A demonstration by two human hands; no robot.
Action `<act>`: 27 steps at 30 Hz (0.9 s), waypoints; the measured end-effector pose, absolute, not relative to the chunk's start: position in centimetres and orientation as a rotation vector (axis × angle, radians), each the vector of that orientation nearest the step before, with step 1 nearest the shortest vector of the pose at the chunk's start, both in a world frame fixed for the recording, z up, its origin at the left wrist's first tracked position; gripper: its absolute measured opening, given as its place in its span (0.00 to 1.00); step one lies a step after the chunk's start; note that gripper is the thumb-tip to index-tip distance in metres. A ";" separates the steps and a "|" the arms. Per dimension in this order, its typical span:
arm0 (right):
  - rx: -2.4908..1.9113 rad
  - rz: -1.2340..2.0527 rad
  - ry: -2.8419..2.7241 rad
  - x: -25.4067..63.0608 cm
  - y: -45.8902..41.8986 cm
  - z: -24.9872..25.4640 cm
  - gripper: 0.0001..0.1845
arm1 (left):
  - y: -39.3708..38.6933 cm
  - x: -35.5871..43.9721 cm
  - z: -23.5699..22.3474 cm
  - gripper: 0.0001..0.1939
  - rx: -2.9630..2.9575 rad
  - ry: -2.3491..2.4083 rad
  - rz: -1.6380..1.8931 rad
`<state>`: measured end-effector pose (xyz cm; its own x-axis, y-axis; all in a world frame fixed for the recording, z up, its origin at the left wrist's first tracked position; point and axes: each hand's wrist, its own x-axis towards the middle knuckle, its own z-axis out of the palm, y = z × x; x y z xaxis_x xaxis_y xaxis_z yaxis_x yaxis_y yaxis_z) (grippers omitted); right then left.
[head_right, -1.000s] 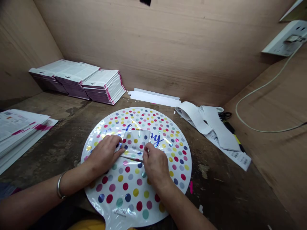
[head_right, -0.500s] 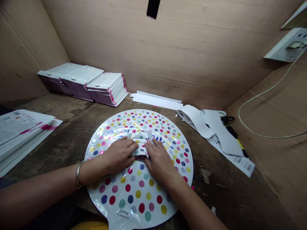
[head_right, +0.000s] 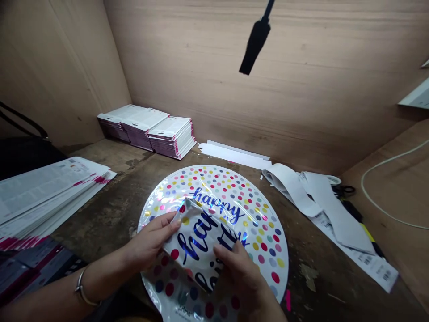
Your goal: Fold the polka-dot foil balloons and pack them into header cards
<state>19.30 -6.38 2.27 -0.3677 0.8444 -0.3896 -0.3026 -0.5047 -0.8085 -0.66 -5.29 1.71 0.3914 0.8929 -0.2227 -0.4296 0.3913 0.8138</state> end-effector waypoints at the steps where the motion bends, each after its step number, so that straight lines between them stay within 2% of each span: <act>1: -1.101 1.889 -0.784 18.7 -6.3 2.5 0.37 | -5.3 -0.8 1.7 0.16 0.754 0.755 0.941; 7: -1.319 1.570 -0.868 17.3 -6.5 3.0 0.34 | -3.3 -1.8 2.9 0.18 1.061 1.043 1.063; 13: -1.485 1.393 -1.073 17.3 -7.2 2.6 0.28 | -1.6 -2.1 2.8 0.12 1.187 1.212 1.159; 16: -1.557 1.253 -1.134 17.0 -7.2 2.8 0.26 | -2.6 -2.7 2.2 0.18 1.011 1.244 1.184; 19: -1.603 1.122 -1.161 16.7 -7.1 3.2 0.23 | -4.5 -3.5 1.8 0.24 0.802 1.149 0.909; 21: -1.583 1.188 -1.056 16.6 -7.1 3.6 0.24 | -5.8 -3.9 1.6 0.24 0.823 1.080 0.786; 27: -1.374 1.909 -0.530 16.3 -6.9 4.0 0.34 | -7.1 -3.3 0.3 0.17 0.850 1.095 0.926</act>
